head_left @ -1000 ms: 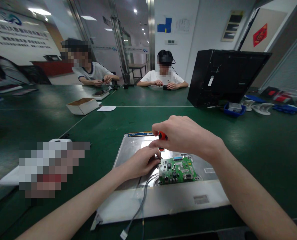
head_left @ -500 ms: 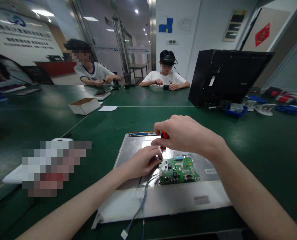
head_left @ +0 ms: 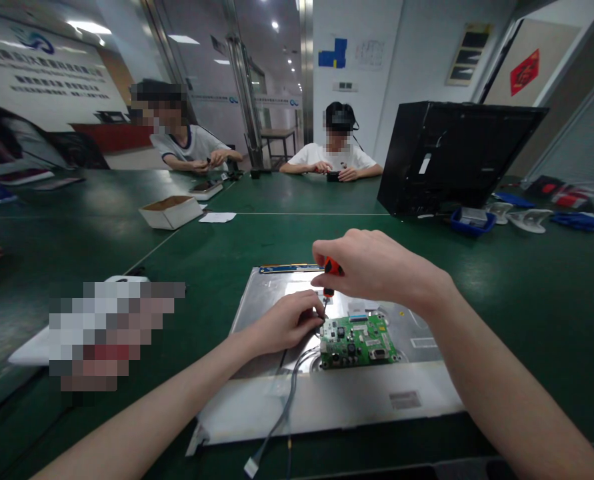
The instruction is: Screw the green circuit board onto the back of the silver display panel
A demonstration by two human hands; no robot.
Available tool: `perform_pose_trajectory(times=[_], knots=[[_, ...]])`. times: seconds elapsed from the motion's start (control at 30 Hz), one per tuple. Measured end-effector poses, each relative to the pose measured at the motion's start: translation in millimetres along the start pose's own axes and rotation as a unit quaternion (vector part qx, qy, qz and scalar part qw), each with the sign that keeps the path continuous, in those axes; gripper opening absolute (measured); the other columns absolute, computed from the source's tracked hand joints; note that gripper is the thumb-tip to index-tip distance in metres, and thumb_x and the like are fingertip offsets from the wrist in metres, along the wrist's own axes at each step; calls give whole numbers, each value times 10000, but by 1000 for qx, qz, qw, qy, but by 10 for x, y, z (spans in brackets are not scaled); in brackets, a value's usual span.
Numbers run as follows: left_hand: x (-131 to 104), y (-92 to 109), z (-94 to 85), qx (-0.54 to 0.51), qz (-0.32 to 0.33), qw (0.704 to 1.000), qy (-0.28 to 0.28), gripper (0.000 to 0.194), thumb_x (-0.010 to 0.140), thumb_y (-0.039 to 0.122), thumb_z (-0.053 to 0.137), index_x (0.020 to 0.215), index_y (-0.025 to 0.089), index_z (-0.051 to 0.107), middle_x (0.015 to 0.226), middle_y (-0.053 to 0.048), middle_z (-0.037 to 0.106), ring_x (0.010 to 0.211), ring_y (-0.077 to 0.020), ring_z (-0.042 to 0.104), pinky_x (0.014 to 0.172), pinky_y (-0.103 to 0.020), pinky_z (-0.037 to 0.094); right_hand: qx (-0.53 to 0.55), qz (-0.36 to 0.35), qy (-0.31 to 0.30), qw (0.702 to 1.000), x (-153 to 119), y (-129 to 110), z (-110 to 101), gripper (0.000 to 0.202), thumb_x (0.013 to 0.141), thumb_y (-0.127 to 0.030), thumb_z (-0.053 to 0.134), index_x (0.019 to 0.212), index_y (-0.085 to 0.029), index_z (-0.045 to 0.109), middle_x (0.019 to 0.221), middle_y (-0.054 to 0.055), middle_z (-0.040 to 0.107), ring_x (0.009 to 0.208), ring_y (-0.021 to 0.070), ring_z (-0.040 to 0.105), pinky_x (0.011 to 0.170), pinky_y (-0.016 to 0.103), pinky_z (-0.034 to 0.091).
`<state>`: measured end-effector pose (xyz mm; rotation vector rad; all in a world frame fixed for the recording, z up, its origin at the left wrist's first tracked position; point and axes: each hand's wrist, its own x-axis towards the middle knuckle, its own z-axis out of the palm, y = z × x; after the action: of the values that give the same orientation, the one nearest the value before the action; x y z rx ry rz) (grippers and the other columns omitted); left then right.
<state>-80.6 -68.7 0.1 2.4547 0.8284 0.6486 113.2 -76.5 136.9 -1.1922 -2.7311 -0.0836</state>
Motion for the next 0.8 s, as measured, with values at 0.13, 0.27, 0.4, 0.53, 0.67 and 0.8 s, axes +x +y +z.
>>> perform_pose_trajectory(times=[0.13,0.27,0.4,0.53,0.67,0.8], knots=[[2,-13,5,-6,0,1000,8,72,838,107,552,823,177,557,745,-5,566,684,-168,524,634,-263,394,3,-22,3,1000,-12,-8,7,134,861,-307,595,958,-216,610,755,14,646,612,137,512,510,251,235],[5,-32,6,-4,-3,1000,2,74,841,103,562,842,178,564,745,1,573,681,-164,531,629,-260,402,12,-35,13,999,-1,-20,22,156,847,-298,614,973,-208,605,771,15,658,626,140,537,499,250,237],[10,-32,1,-11,-6,1000,-6,64,857,129,567,821,181,561,740,2,582,689,-167,548,636,-264,422,13,-33,18,999,17,-36,28,226,895,-427,596,907,-206,640,724,19,651,641,147,552,512,258,246],[4,-45,18,-13,-7,1000,-2,42,854,139,558,857,175,580,744,-6,592,674,-166,540,619,-264,418,23,-50,16,998,9,-41,23,124,884,-312,586,934,-204,620,736,12,649,612,130,521,508,256,241],[-5,-57,34,-23,-13,1000,-3,53,866,149,544,867,170,592,767,-18,613,673,-166,550,622,-266,431,31,-54,0,998,-1,-46,12,164,838,-260,593,990,-199,572,791,9,658,613,131,508,500,254,244],[4,-36,17,-25,-10,1000,-6,46,868,154,558,854,177,595,765,-12,613,704,-172,569,639,-265,438,17,-46,12,999,6,-43,18,191,877,-374,603,964,-204,598,759,17,648,635,141,527,511,257,234]])
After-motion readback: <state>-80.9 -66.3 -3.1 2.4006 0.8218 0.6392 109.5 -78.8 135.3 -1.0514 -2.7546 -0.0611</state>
